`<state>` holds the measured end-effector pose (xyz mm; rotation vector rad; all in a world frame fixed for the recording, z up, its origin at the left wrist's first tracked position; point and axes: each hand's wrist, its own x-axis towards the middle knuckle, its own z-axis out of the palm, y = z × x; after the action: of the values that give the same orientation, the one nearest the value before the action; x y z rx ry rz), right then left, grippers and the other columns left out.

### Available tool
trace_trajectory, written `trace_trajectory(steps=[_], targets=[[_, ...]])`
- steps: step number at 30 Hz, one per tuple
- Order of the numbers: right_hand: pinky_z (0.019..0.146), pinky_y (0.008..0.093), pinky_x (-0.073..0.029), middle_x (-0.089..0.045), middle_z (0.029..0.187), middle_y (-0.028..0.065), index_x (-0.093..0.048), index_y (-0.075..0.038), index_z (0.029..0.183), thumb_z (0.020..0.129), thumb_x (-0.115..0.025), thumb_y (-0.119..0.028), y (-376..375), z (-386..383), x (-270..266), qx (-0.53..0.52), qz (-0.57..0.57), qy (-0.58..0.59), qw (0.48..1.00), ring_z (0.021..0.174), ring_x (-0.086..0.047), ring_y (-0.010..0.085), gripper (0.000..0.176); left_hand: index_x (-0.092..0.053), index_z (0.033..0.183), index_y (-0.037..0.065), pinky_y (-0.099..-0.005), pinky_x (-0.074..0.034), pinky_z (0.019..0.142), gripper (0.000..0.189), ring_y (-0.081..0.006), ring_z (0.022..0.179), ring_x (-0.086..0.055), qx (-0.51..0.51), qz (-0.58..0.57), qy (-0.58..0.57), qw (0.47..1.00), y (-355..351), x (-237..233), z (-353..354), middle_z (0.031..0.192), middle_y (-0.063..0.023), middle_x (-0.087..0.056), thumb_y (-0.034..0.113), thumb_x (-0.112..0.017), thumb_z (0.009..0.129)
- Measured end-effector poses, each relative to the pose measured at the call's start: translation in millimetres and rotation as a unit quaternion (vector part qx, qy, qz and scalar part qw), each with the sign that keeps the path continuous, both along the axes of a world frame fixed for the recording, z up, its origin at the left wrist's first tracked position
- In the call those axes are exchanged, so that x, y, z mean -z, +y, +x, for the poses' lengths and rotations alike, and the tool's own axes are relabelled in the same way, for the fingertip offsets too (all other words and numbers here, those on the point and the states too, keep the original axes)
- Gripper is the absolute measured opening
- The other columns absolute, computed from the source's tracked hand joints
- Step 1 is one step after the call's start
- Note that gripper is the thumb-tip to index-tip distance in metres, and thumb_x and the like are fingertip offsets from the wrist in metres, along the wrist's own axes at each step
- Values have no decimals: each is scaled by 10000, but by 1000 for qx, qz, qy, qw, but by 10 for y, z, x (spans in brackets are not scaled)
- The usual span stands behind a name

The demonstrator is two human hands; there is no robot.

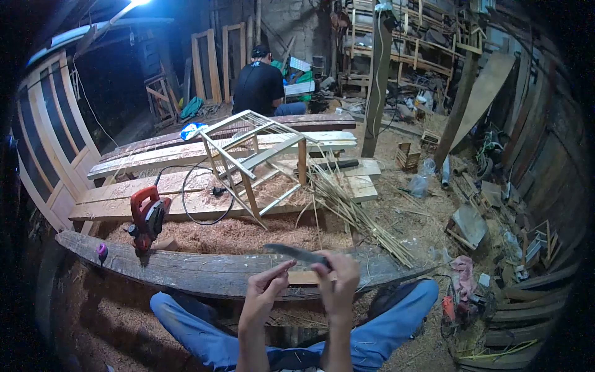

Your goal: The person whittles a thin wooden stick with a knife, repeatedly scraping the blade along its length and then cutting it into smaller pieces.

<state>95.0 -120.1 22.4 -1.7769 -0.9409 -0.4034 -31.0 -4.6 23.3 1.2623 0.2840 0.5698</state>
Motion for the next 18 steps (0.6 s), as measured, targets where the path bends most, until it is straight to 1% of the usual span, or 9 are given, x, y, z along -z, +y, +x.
trace_trajectory(steps=[2, 6, 8, 10, 12, 14, 16, 17, 18], targets=[[724, 397, -388, -628, 790, 88, -735, -75, 970, 896, -668, -489, -97, 170, 179, 145, 53, 65, 986, 775, -571, 266, 426, -655, 1290, -15, -169, -334, 567, 340, -13, 707, -446, 4, -9, 5, 1000, 74, 31, -31, 871, 51, -536, 41, -575, 963], [741, 395, -392, -634, 809, 94, -733, -83, 975, 900, -653, -506, -207, 199, 203, 148, 6, 90, 985, 802, -573, 275, 436, -640, 1297, -25, -177, -337, 575, 337, -22, 704, -434, -17, -29, -2, 999, 124, 30, 74, 837, 56, -504, 41, -571, 973], [748, 394, -397, -646, 819, 88, -734, -89, 975, 888, -667, -501, -31, 96, 196, 44, -27, 59, 997, 798, -573, 277, 426, -626, 1310, -25, -180, -353, 590, 341, -26, 704, -437, -50, -49, 9, 998, 128, 78, 171, 800, 64, -486, 45, -561, 983], [727, 392, -390, -636, 795, 71, -739, -100, 971, 872, -683, -493, 215, -38, 146, -25, -31, 28, 999, 759, -553, 277, 409, -624, 1302, -32, -187, -355, 596, 330, -31, 704, -438, -19, -40, 13, 999, 186, 215, 191, 791, 59, -498, 48, -553, 990], [711, 380, -379, -626, 774, 51, -745, -109, 969, 864, -693, -484, 383, -59, 217, -40, -12, 17, 999, 731, -540, 272, 393, -623, 1295, -40, -196, -336, 578, 326, -30, 691, -427, -20, -70, 22, 997, 181, 232, 184, 804, 58, -512, 51, -554, 990], [724, 368, -389, -620, 767, 53, -745, -109, 974, 867, -692, -478, 444, -24, 204, -60, -44, 21, 997, 726, -542, 275, 388, -623, 1294, -48, -191, -340, 575, 332, -24, 691, -436, -33, -101, 47, 993, 234, 169, 111, 822, 54, -535, 55, -564, 985], [723, 370, -395, -615, 759, 66, -743, -100, 981, 872, -691, -460, 458, 64, 224, -58, -44, 24, 997, 726, -545, 280, 380, -607, 1332, -39, -183, -334, 566, 372, -18, 696, -441, -39, -99, 53, 993, 312, 165, 80, 824, 52, -542, 41, -568, 970], [719, 373, -397, -607, 757, 75, -738, -88, 986, 885, -681, -461, 444, 175, 337, 1, -8, 47, 999, 722, -540, 280, 390, -595, 1350, -40, -187, -346, 576, 403, -23, 710, -447, 23, -121, 31, 992, 404, 175, 2, 830, 39, -548, 15, -562, 952], [716, 377, -398, -599, 754, 84, -733, -76, 990, 898, -671, -462, 406, 282, 399, 61, 28, 68, 995, 718, -536, 280, 402, -595, 1350, -40, -187, -346, 576, 403, -23, 710, -447, 23, -125, 29, 991, 426, 160, -20, 830, 39, -548, 15, -562, 952]])
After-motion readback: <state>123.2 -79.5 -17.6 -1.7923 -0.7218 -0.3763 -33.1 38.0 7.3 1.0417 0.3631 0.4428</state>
